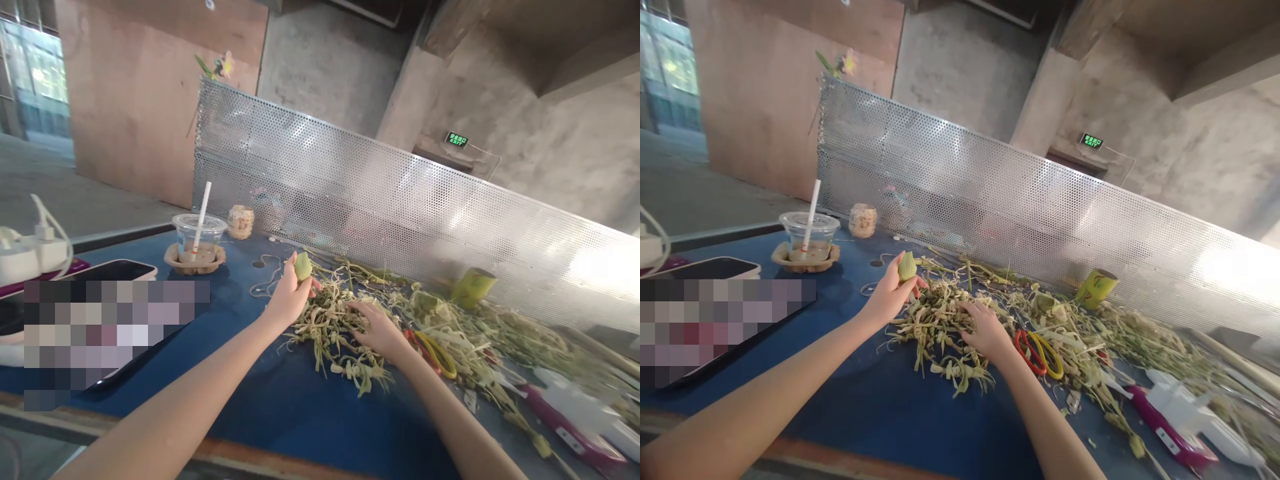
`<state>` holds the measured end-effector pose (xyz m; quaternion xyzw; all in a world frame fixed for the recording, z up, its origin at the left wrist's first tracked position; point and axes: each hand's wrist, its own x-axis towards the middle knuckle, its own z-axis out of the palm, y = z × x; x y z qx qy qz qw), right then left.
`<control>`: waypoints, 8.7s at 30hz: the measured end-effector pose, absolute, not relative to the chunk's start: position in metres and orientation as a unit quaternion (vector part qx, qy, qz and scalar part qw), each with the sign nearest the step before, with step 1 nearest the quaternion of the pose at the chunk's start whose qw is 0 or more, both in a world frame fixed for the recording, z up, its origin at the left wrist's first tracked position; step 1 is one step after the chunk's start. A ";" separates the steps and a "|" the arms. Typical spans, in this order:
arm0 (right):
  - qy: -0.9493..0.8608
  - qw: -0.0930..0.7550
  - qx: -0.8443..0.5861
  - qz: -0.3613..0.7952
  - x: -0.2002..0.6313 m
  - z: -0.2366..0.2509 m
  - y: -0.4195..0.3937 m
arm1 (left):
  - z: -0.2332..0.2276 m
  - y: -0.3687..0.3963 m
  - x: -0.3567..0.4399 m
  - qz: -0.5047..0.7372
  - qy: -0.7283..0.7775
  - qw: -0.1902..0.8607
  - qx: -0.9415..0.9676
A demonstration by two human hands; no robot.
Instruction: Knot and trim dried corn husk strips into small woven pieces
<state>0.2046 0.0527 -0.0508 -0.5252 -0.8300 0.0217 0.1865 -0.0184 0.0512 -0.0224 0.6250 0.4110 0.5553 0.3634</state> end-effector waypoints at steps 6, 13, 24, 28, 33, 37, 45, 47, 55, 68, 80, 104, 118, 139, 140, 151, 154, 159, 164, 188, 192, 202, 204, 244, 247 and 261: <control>-0.821 0.245 -0.514 0.038 0.207 -0.039 0.059 | -0.019 0.055 -0.023 0.581 0.406 0.360 0.606; -0.775 0.300 -0.555 0.016 0.221 -0.002 0.066 | -0.021 0.059 -0.025 0.590 0.399 0.344 0.612; -0.758 0.354 -0.548 0.003 0.219 0.036 0.067 | -0.021 0.060 -0.025 0.604 0.398 0.338 0.603; -0.834 0.238 -0.495 0.060 0.197 0.027 0.064 | -0.018 0.058 -0.026 0.605 0.401 0.335 0.601; -0.819 0.217 -0.523 0.097 0.192 0.028 0.065 | -0.015 0.056 -0.026 0.604 0.412 0.342 0.590; -0.779 0.277 -0.562 0.016 0.196 0.040 0.071 | -0.014 0.056 -0.025 0.601 0.412 0.344 0.592; -0.794 0.270 -0.544 -0.026 0.193 0.027 0.069 | -0.018 0.063 -0.029 0.636 0.363 0.341 0.590; -0.785 0.290 -0.547 -0.030 0.196 0.025 0.063 | -0.015 0.060 -0.029 0.628 0.359 0.351 0.595; -0.720 0.453 -0.491 0.187 0.150 -0.002 0.031 | -0.014 0.040 -0.019 0.469 0.300 0.485 0.674; -0.629 0.562 -0.364 0.395 0.129 -0.022 0.024 | -0.013 0.019 -0.013 0.345 0.348 0.571 0.659; -0.543 0.613 -0.328 0.470 0.148 -0.020 0.025 | -0.014 0.026 -0.018 0.483 0.349 0.496 0.632; -0.572 0.594 -0.323 0.463 0.154 -0.019 0.020 | -0.014 0.019 -0.025 0.480 0.318 0.504 0.643; -0.573 0.583 -0.372 0.440 0.151 -0.017 0.010 | -0.015 0.024 -0.030 0.438 0.341 0.562 0.613; -0.746 0.416 -0.380 0.355 0.145 -0.030 0.006 | -0.014 0.020 -0.028 0.457 0.348 0.529 0.625; -0.753 0.406 -0.381 0.352 0.145 -0.030 0.006 | -0.014 0.019 -0.028 0.450 0.342 0.532 0.630; -0.661 0.432 -0.451 0.416 0.140 -0.024 0.005 | -0.016 0.014 -0.025 0.467 0.341 0.466 0.670; -0.635 0.447 -0.460 0.431 0.138 -0.023 0.003 | -0.014 0.011 -0.023 0.474 0.334 0.468 0.667; -0.635 0.464 -0.438 0.435 0.139 -0.026 0.001 | -0.012 0.009 -0.022 0.485 0.325 0.465 0.665; -0.635 0.454 -0.440 0.443 0.136 -0.030 0.001 | -0.013 0.009 -0.023 0.475 0.325 0.453 0.681; -0.575 0.441 -0.368 0.582 0.138 -0.021 -0.001 | -0.030 0.008 -0.026 0.416 0.261 0.075 0.868; -0.547 0.432 -0.322 0.641 0.141 -0.024 0.000 | -0.031 0.009 -0.029 0.397 0.246 0.036 0.884; -0.602 0.446 -0.283 0.599 0.150 -0.029 0.008 | -0.018 0.004 -0.024 0.433 0.250 0.208 0.840; -0.624 0.440 -0.288 0.578 0.152 -0.027 0.009 | -0.017 0.004 -0.025 0.451 0.264 0.303 0.797; -0.713 0.351 -0.410 0.447 0.142 -0.025 0.005 | -0.031 0.018 -0.023 0.395 0.215 -0.147 0.881; -0.712 0.362 -0.391 0.457 0.143 -0.027 0.006 | -0.032 0.019 -0.024 0.385 0.192 -0.186 0.883; -0.784 0.336 -0.404 0.331 0.151 -0.023 0.003 | -0.016 0.010 -0.028 0.456 0.340 0.372 0.734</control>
